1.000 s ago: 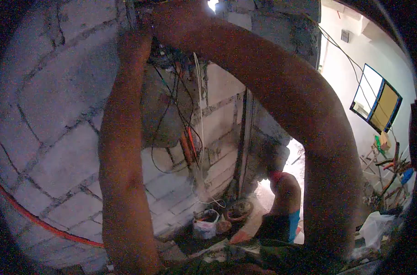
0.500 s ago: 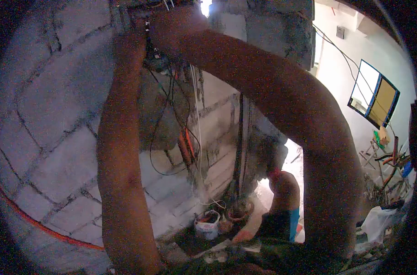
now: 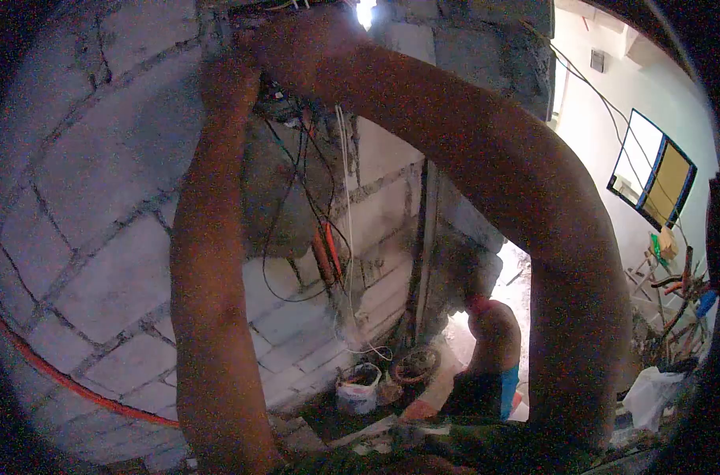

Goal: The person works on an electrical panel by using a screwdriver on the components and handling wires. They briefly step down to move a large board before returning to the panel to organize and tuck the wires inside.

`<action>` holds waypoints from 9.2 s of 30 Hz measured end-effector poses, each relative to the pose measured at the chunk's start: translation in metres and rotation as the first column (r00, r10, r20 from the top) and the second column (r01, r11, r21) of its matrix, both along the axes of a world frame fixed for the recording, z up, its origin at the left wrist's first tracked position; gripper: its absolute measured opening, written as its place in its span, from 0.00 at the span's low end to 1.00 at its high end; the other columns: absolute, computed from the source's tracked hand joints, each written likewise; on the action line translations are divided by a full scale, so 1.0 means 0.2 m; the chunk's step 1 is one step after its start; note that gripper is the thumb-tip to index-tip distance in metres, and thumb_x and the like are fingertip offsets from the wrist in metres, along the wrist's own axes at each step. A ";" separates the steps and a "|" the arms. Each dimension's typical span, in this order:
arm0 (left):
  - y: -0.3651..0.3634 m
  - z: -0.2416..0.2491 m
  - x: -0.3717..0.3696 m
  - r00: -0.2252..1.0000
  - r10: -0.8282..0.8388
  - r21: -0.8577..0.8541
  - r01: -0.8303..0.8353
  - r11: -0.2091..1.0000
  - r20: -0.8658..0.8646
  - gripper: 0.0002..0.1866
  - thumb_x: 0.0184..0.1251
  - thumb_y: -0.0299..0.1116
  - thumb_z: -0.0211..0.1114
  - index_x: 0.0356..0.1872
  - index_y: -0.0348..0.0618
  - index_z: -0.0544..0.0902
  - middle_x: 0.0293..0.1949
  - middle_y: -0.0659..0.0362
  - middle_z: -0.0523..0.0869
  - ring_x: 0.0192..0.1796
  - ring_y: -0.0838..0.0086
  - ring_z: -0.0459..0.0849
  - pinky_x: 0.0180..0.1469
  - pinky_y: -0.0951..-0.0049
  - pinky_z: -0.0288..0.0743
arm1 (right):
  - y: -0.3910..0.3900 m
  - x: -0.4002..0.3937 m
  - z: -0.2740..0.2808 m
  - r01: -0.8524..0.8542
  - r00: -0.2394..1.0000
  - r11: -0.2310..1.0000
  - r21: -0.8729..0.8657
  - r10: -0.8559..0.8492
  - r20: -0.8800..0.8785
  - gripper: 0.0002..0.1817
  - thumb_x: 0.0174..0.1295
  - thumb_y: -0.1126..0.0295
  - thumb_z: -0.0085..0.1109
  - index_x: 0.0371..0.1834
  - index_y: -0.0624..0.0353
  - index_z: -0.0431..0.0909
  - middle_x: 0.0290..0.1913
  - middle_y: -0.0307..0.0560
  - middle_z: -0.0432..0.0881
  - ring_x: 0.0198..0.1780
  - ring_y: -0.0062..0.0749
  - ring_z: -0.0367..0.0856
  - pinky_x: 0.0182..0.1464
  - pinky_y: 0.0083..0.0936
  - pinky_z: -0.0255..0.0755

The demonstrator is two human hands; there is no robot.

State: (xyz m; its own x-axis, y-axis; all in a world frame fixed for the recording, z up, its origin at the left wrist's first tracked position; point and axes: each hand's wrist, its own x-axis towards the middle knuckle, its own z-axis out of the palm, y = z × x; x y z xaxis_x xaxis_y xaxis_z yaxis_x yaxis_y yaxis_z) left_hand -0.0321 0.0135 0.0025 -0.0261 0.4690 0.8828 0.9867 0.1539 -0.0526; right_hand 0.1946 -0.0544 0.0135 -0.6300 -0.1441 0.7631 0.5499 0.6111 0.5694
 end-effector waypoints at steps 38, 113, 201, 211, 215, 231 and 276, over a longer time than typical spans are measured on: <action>-0.26 -0.20 0.16 0.945 -0.024 0.365 0.149 0.919 -0.325 0.22 0.74 0.35 0.44 0.67 0.41 0.65 0.51 0.35 0.79 0.47 0.45 0.84 0.47 0.47 0.80 | -0.01 -0.03 -0.04 0.386 0.923 0.923 -0.004 -0.386 0.004 0.12 0.60 0.69 0.53 0.41 0.62 0.83 0.36 0.63 0.84 0.37 0.49 0.87 0.36 0.44 0.83; -0.14 0.06 0.13 0.978 -0.208 0.288 0.205 0.935 -0.024 0.19 0.67 0.48 0.57 0.58 0.59 0.78 0.59 0.53 0.79 0.54 0.54 0.82 0.53 0.52 0.78 | 0.04 0.06 0.28 0.304 0.925 0.926 0.223 -0.343 0.163 0.15 0.61 0.66 0.51 0.49 0.57 0.78 0.44 0.61 0.80 0.46 0.51 0.83 0.44 0.45 0.80; -0.62 0.11 0.44 0.833 0.013 -0.207 -0.153 0.966 -0.554 0.21 0.69 0.50 0.57 0.41 0.39 0.83 0.34 0.45 0.86 0.38 0.49 0.85 0.44 0.53 0.79 | -0.28 0.79 -1.80 0.268 0.709 0.175 -0.947 0.630 0.317 0.37 0.61 0.42 0.57 0.66 0.56 0.66 0.55 0.61 0.76 0.53 0.55 0.79 0.54 0.48 0.75; -0.66 0.11 0.54 0.955 -0.076 -0.184 0.023 0.983 -0.286 0.19 0.66 0.46 0.63 0.43 0.39 0.81 0.35 0.44 0.86 0.39 0.49 0.85 0.44 0.55 0.79 | -0.27 0.76 -1.84 0.383 0.679 0.188 -0.905 0.606 0.413 0.41 0.63 0.36 0.49 0.66 0.61 0.66 0.57 0.61 0.75 0.58 0.53 0.76 0.60 0.42 0.71; -0.68 0.13 0.52 0.944 -0.095 -0.266 0.008 0.964 -0.317 0.18 0.66 0.46 0.63 0.43 0.40 0.82 0.37 0.44 0.86 0.41 0.48 0.85 0.44 0.56 0.79 | -0.28 0.76 -1.82 0.405 0.686 0.163 -0.900 0.597 0.417 0.41 0.63 0.37 0.49 0.67 0.60 0.66 0.59 0.61 0.74 0.60 0.52 0.74 0.62 0.43 0.69; -0.71 0.11 0.50 0.978 -0.139 -0.227 0.102 0.969 -0.153 0.15 0.66 0.44 0.64 0.42 0.43 0.84 0.38 0.47 0.87 0.42 0.53 0.86 0.45 0.59 0.79 | -0.27 0.76 -1.83 0.395 0.685 0.178 -0.901 0.597 0.418 0.39 0.64 0.39 0.49 0.68 0.57 0.64 0.60 0.59 0.73 0.61 0.54 0.73 0.62 0.45 0.68; -0.67 0.08 0.57 0.971 -0.222 -0.153 0.207 0.966 -0.091 0.19 0.64 0.50 0.64 0.39 0.43 0.84 0.35 0.47 0.87 0.40 0.55 0.86 0.44 0.59 0.77 | -0.28 0.76 -1.77 0.419 0.669 0.129 -0.899 0.626 0.401 0.40 0.64 0.37 0.47 0.68 0.60 0.64 0.62 0.59 0.72 0.63 0.50 0.72 0.65 0.41 0.66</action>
State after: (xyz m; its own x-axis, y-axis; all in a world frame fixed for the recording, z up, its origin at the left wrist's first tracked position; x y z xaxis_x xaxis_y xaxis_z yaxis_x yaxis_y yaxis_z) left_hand 0.0814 -0.1209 0.0191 0.1794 0.5736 0.7992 0.9832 -0.0771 -0.1654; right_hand 0.3459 -0.1113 -0.3398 -0.9504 0.1739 -0.2580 0.2740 0.8607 -0.4291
